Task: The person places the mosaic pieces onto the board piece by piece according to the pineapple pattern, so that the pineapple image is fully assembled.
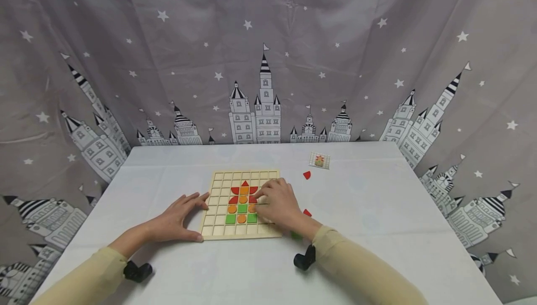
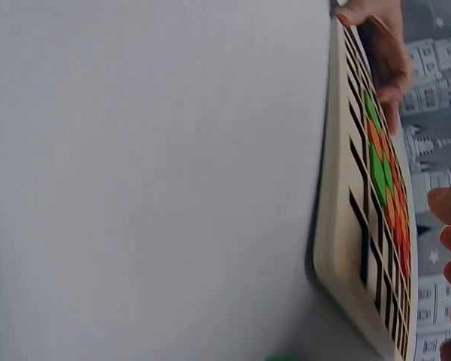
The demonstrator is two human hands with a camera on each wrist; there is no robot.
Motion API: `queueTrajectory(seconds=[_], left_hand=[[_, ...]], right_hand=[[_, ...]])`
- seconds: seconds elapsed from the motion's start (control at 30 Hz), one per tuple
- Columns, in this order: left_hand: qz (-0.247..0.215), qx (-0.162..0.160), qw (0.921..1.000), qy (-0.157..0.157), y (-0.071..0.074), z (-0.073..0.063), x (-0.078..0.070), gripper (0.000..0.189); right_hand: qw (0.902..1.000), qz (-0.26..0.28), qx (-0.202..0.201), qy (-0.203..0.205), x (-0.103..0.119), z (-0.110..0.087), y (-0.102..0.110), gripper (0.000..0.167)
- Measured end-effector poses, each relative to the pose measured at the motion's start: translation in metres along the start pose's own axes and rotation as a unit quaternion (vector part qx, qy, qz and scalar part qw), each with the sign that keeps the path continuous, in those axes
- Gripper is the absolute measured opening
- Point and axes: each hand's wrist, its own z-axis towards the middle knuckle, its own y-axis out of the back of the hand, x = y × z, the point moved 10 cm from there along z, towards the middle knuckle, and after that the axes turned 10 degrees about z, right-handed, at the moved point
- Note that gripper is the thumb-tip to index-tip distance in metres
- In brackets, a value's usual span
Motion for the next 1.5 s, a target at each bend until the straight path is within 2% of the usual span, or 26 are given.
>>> queueTrajectory(seconds=[0.3,0.57,0.7,0.97,1.23,1.5], left_hand=[[-0.002,0.000,1.0000,0.002,-0.001,-0.001,0.002,0.080],[-0.006,0.003,1.0000,0.003,-0.001,-0.003,0.000,0.080],[-0.007,0.003,1.0000,0.002,0.000,-0.003,-0.001,0.080],[0.000,-0.003,1.0000,-0.002,0.001,-0.002,0.000,0.079],[0.000,-0.005,1.0000,-0.002,0.000,0.000,0.000,0.080],[-0.002,-0.006,1.0000,-0.002,0.000,0.001,0.000,0.080]], right_hand=[[0.9983,-0.012,-0.037,-0.043,-0.037,-0.016,0.043,0.030],[0.9945,-0.053,-0.044,-0.079,-0.069,-0.043,0.064,0.032],[0.9924,-0.070,-0.043,-0.093,-0.079,-0.060,0.069,0.035],[0.9914,-0.084,-0.052,-0.086,-0.087,-0.080,0.073,0.038],[0.9909,-0.085,-0.054,-0.090,-0.091,-0.085,0.073,0.025],[0.9935,-0.072,-0.054,-0.069,-0.087,-0.084,0.072,0.016]])
